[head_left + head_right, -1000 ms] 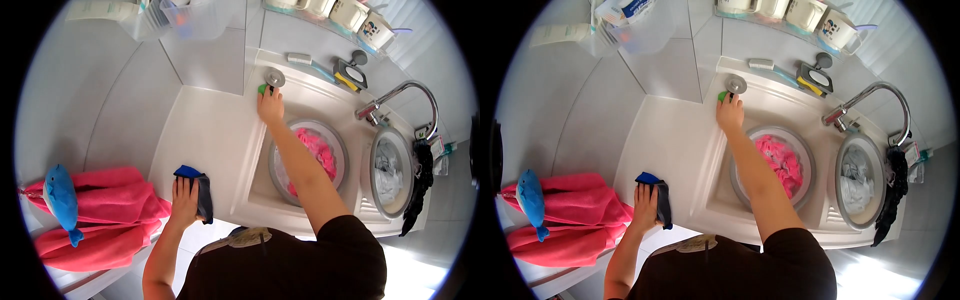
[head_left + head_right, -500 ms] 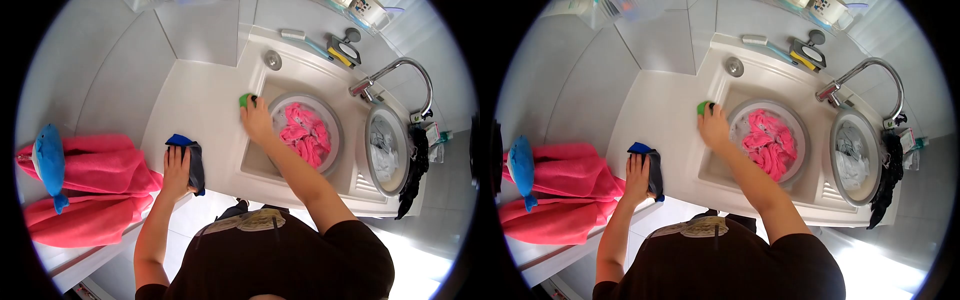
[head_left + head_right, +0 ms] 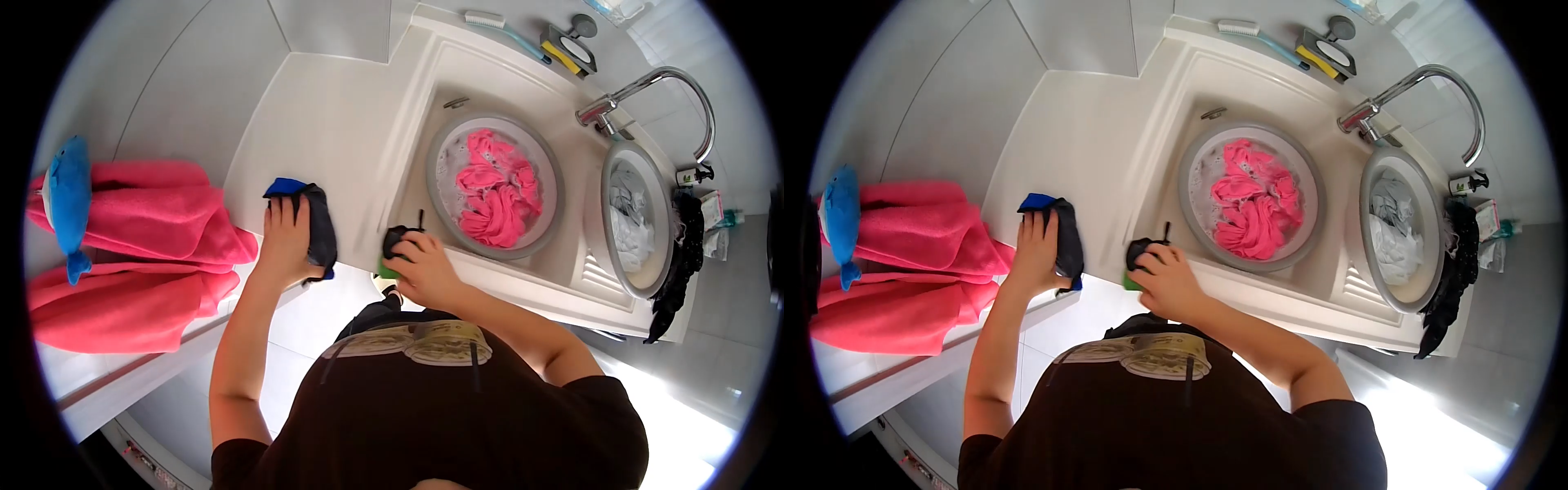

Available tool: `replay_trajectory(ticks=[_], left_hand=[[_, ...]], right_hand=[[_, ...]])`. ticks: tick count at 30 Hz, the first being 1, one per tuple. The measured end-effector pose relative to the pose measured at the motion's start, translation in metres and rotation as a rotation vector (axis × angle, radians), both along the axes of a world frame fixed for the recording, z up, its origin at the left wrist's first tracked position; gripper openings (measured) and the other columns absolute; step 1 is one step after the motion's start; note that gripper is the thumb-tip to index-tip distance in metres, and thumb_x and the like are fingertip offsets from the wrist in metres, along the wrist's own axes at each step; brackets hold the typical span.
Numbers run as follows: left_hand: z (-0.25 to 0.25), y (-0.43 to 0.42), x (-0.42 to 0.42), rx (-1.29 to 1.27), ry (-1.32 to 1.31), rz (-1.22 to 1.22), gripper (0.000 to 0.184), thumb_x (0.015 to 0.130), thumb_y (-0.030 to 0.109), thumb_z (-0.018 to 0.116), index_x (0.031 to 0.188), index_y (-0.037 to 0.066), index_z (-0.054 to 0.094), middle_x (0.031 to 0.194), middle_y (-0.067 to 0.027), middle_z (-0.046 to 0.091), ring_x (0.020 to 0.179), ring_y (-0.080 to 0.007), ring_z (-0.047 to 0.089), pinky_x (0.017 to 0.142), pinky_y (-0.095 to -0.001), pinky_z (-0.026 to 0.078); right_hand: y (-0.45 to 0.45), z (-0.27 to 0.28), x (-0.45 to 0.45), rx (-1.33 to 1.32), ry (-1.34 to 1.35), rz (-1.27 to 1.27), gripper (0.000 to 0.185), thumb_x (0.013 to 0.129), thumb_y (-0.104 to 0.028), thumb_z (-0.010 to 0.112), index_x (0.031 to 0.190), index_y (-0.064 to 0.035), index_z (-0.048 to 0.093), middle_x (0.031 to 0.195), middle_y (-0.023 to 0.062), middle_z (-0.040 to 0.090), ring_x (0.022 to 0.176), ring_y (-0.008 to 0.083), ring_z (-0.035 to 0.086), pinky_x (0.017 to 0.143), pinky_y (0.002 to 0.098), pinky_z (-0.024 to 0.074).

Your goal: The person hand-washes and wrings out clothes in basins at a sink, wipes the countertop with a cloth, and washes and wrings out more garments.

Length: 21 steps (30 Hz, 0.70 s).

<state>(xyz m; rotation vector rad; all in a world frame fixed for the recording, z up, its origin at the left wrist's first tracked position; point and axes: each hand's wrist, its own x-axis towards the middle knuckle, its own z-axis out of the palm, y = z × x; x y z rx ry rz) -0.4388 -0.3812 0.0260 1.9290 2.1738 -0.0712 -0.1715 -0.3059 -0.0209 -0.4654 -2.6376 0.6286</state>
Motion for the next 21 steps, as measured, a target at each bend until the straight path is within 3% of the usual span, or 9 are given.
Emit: replay_trajectory(ticks=[2, 5, 10, 12, 13, 16, 21], left_hand=[[-0.009, -0.003, 0.005, 0.044, -0.067, -0.008, 0.119, 0.045, 0.036, 0.081, 0.139, -0.007, 0.023, 0.133, -0.037, 0.027, 0.128, -0.0563, 0.022, 0.107, -0.061, 0.019], [-0.024, -0.012, 0.032, 0.132, -0.103, 0.009, 0.115, 0.051, 0.037, 0.076, 0.141, -0.006, 0.019, 0.136, -0.041, 0.021, 0.129, -0.059, 0.016, 0.106, -0.0658, 0.012], [-0.035, -0.01, 0.08, 0.244, -0.153, -0.024, 0.091, 0.07, 0.039, 0.068, 0.141, -0.002, 0.028, 0.138, -0.0365, 0.025, 0.131, -0.0549, 0.018, 0.108, -0.064, 0.01], [-0.038, -0.005, 0.057, 0.168, -0.053, 0.121, 0.091, 0.072, 0.044, 0.068, 0.143, 0.003, 0.028, 0.137, -0.0346, 0.029, 0.129, -0.0527, 0.024, 0.109, -0.0609, 0.014], [-0.04, -0.006, 0.039, 0.209, 0.013, 0.207, 0.092, 0.072, 0.044, 0.068, 0.144, 0.003, 0.027, 0.138, -0.0345, 0.028, 0.129, -0.0528, 0.025, 0.108, -0.0607, 0.015], [-0.05, -0.004, -0.042, 0.322, 0.127, 0.437, 0.093, 0.073, 0.045, 0.068, 0.145, 0.004, 0.025, 0.142, -0.0346, 0.025, 0.13, -0.0527, 0.024, 0.108, -0.0593, 0.019], [-0.062, 0.056, -0.092, 0.386, 0.19, 0.309, 0.091, 0.073, 0.045, 0.065, 0.145, 0.003, 0.026, 0.143, -0.0346, 0.023, 0.132, -0.05, 0.024, 0.107, -0.0576, 0.021]], right_hand=[[0.004, 0.004, 0.029, -0.083, -0.006, -0.04, 0.03, 0.06, -0.015, 0.064, 0.089, -0.0097, 0.061, 0.101, 0.0083, 0.052, 0.107, 0.0325, 0.045, 0.088, 0.0459, 0.0352], [0.011, -0.001, 0.086, -0.064, -0.018, -0.116, 0.026, 0.056, -0.017, 0.064, 0.08, -0.0096, 0.056, 0.094, 0.0083, 0.052, 0.1, 0.0333, 0.047, 0.082, 0.0481, 0.0369], [0.008, 0.009, 0.16, 0.031, -0.131, -0.315, 0.026, 0.055, -0.024, 0.066, 0.069, -0.0094, 0.049, 0.079, 0.0089, 0.049, 0.081, 0.0321, 0.047, 0.07, 0.044, 0.0371], [0.007, 0.012, 0.178, 0.099, -0.129, -0.376, 0.029, 0.059, -0.029, 0.067, 0.068, -0.009, 0.049, 0.076, 0.0097, 0.048, 0.079, 0.032, 0.047, 0.068, 0.0435, 0.0368], [0.005, 0.015, 0.182, 0.117, -0.125, -0.406, 0.029, 0.067, -0.031, 0.066, 0.066, -0.0081, 0.049, 0.074, 0.0105, 0.048, 0.077, 0.0323, 0.047, 0.067, 0.0438, 0.0362], [0.0, 0.014, 0.176, 0.157, -0.096, -0.515, 0.025, 0.072, -0.025, 0.065, 0.064, -0.0072, 0.048, 0.072, 0.0111, 0.047, 0.075, 0.033, 0.045, 0.066, 0.0434, 0.0347], [0.001, 0.016, 0.172, 0.191, -0.113, -0.541, 0.025, 0.074, -0.023, 0.064, 0.063, -0.0069, 0.048, 0.073, 0.0109, 0.047, 0.076, 0.0329, 0.046, 0.066, 0.0429, 0.0339]])
